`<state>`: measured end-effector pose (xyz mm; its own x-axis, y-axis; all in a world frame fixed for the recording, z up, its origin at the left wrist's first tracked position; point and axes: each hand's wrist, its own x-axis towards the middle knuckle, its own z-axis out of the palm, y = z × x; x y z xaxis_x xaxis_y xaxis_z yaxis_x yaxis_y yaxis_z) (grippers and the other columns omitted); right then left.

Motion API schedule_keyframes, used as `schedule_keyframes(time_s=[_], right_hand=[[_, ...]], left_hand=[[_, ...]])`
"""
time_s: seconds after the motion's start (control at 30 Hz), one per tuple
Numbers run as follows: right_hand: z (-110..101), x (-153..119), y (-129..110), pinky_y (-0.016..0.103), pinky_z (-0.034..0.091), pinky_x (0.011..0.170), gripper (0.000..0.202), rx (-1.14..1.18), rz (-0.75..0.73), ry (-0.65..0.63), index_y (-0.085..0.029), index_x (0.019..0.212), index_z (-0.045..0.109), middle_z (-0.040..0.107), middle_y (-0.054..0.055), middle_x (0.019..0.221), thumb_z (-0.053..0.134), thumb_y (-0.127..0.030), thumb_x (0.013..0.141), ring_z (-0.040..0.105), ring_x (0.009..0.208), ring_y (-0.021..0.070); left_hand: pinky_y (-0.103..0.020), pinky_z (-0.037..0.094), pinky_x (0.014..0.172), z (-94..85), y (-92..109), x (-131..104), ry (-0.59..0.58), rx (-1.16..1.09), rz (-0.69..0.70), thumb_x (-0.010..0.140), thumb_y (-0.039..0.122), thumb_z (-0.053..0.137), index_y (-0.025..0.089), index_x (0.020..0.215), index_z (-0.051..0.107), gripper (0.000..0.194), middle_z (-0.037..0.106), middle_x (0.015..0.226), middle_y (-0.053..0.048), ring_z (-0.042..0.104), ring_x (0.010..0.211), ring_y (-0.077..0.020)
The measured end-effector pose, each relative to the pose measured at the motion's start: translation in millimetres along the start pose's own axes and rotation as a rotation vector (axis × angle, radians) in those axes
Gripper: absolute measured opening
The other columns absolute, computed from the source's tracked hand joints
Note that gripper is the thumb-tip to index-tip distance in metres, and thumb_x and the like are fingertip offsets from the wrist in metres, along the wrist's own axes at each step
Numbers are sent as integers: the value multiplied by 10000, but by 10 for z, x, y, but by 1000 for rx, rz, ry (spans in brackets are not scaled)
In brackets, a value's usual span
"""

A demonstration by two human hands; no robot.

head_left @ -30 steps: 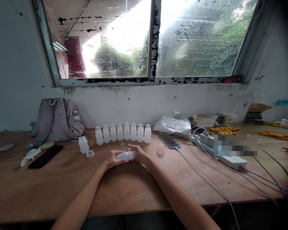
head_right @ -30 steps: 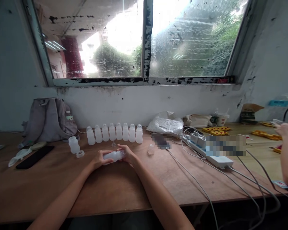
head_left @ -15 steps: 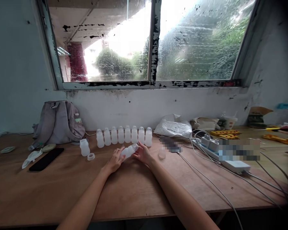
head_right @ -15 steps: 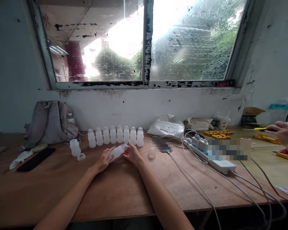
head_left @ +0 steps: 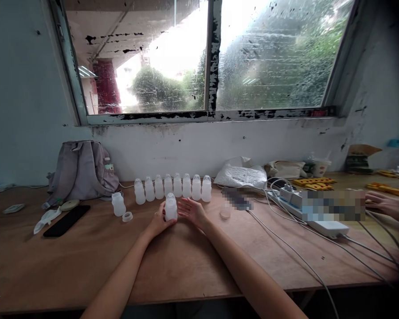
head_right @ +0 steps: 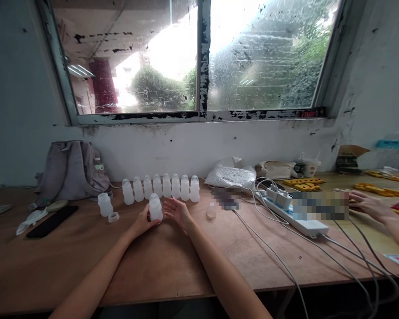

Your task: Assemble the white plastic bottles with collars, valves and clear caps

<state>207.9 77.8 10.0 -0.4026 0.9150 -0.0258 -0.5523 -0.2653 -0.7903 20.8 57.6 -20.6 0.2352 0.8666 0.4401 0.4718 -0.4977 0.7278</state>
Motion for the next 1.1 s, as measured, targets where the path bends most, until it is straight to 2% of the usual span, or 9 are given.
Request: schedule_keyframes(time_s=[0.13, 0.23, 0.33, 0.57, 0.67, 0.77, 0.9, 1.0, 1.1], right_hand=[[-32, 38, 35, 328, 492, 685, 230, -34, -2, 58, -150, 923, 556, 633, 94, 906, 475, -325, 798, 616, 750, 175], [-42, 45, 39, 324, 496, 657, 218, -46, -19, 73, -146, 908, 558, 636, 87, 864, 487, -315, 789, 616, 694, 169], [-32, 37, 40, 317, 498, 630, 204, -57, -14, 77, -144, 905, 554, 635, 82, 828, 493, -298, 786, 609, 650, 159], [-24, 16, 42, 297, 496, 585, 188, -111, -22, 98, -147, 892, 554, 625, 73, 803, 510, -283, 770, 597, 606, 145], [-47, 37, 57, 282, 492, 566, 178, -133, -23, 100, -154, 885, 554, 620, 61, 780, 506, -275, 763, 592, 586, 136], [-61, 58, 82, 273, 489, 545, 179, -158, -19, 97, -156, 886, 553, 616, 50, 756, 516, -266, 750, 584, 561, 128], [-53, 61, 108, 271, 488, 525, 181, -193, -21, 86, -146, 881, 548, 614, 48, 729, 542, -250, 732, 576, 530, 124], [-45, 52, 115, 267, 486, 508, 187, -217, -35, 77, -148, 877, 545, 609, 41, 719, 563, -255, 725, 574, 523, 123], [-44, 49, 119, 261, 482, 488, 185, -244, -45, 69, -146, 867, 547, 603, 39, 700, 573, -258, 722, 574, 521, 125]], left_hand=[[-352, 414, 842, -8, 94, 8, 133, -24, 25, 615, 413, 671, 203, 1287, 229, 832, 491, 1161, -118, 507, 1022, -230], [-343, 403, 852, -81, 259, 63, 295, -92, 29, 724, 428, 565, 217, 1275, 257, 665, 469, 1181, -116, 500, 1031, -211], [-315, 411, 841, -183, 429, 175, 369, -145, 23, 789, 429, 474, 225, 1247, 310, 528, 472, 1185, -108, 509, 1021, -189], [-268, 469, 700, -390, 651, 440, 169, -2, 8, 749, 447, 500, 161, 927, 593, 349, 643, 881, -68, 599, 796, -179], [-260, 461, 697, -669, 690, 473, 220, 49, -5, 713, 466, 533, 170, 866, 615, 343, 650, 870, -50, 594, 789, -181], [-267, 456, 658, -1111, 649, 479, 268, 141, -55, 649, 498, 584, 163, 846, 613, 390, 654, 797, -51, 599, 752, -197], [-245, 442, 674, -1660, 464, 470, 163, 539, -151, 649, 536, 558, 190, 857, 612, 408, 658, 813, -33, 597, 775, -185], [-249, 425, 721, -1863, 309, 466, 183, 687, -192, 677, 517, 535, 211, 863, 628, 370, 656, 866, -39, 583, 836, -193], [-286, 418, 722, -1904, 204, 484, 249, 736, -263, 696, 505, 517, 208, 910, 624, 381, 655, 895, -67, 575, 864, -226]])
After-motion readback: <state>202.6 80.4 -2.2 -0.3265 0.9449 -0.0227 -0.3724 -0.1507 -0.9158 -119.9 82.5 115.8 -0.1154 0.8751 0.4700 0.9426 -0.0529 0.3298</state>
